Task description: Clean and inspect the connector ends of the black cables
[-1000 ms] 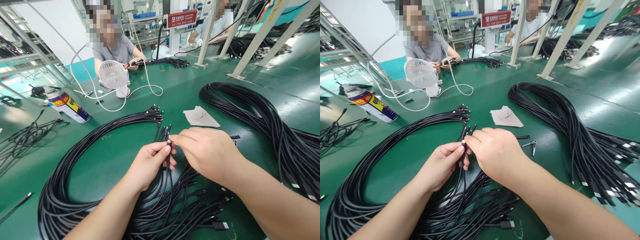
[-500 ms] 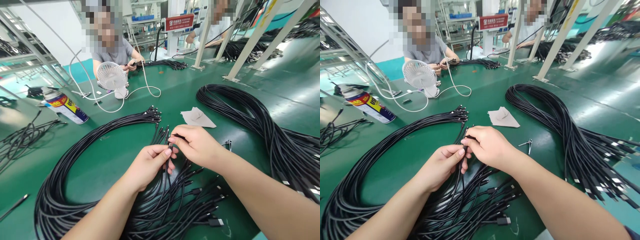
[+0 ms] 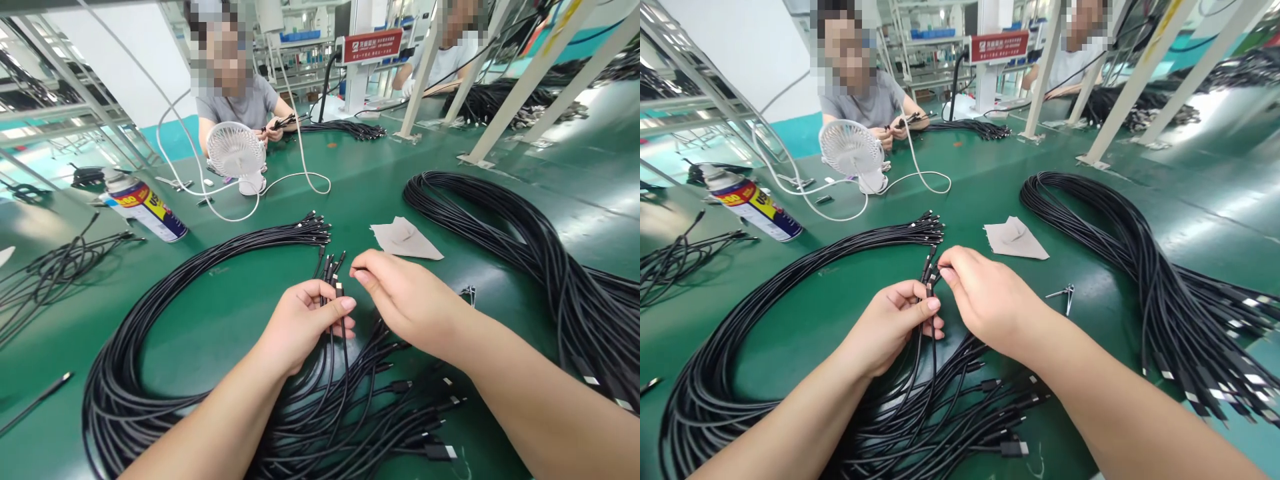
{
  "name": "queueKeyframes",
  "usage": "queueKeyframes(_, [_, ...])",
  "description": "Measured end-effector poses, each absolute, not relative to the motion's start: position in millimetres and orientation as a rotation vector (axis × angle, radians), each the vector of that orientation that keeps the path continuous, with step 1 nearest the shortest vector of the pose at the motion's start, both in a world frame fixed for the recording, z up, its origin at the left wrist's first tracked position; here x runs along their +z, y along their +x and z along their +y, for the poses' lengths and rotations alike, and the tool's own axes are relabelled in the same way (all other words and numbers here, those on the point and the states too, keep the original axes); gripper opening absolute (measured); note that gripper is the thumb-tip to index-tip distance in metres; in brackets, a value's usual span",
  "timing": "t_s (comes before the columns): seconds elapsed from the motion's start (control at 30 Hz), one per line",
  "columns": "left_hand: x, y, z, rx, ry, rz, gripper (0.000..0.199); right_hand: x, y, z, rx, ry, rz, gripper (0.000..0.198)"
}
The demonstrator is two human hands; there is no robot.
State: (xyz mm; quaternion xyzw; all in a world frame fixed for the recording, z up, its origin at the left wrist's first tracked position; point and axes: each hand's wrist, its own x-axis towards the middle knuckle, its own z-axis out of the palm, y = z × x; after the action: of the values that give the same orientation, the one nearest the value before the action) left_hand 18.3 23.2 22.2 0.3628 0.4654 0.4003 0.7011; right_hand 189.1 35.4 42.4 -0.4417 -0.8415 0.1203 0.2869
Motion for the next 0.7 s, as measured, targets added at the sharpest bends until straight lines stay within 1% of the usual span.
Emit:
queueKeyframes(0.2, [20.1, 18.4, 23.4, 0.933, 0.855, 1.050, 0.038, 35.1, 187.7, 33.6, -0.044, -1.025, -2.461, 0.025])
queueKeyframes(0.33, [19.8, 17.8, 23.5, 0.947, 0.904, 1.058, 0.036, 34.1, 184.9, 32.6, -0.182, -0.988, -2.465, 0.025])
queueKeyframes(0.53, [19.4, 18.5, 24.2, 0.952, 0.956, 1.097, 0.033, 33.7, 182.7, 29.7, -0.260, -0.984, -2.448, 0.024])
queueKeyframes(0.7, [17.9, 18.7, 24.7, 0.950, 0.984, 1.123, 0.035, 32.7, 182.6, 28.5, -0.288, -0.995, -2.454, 0.025])
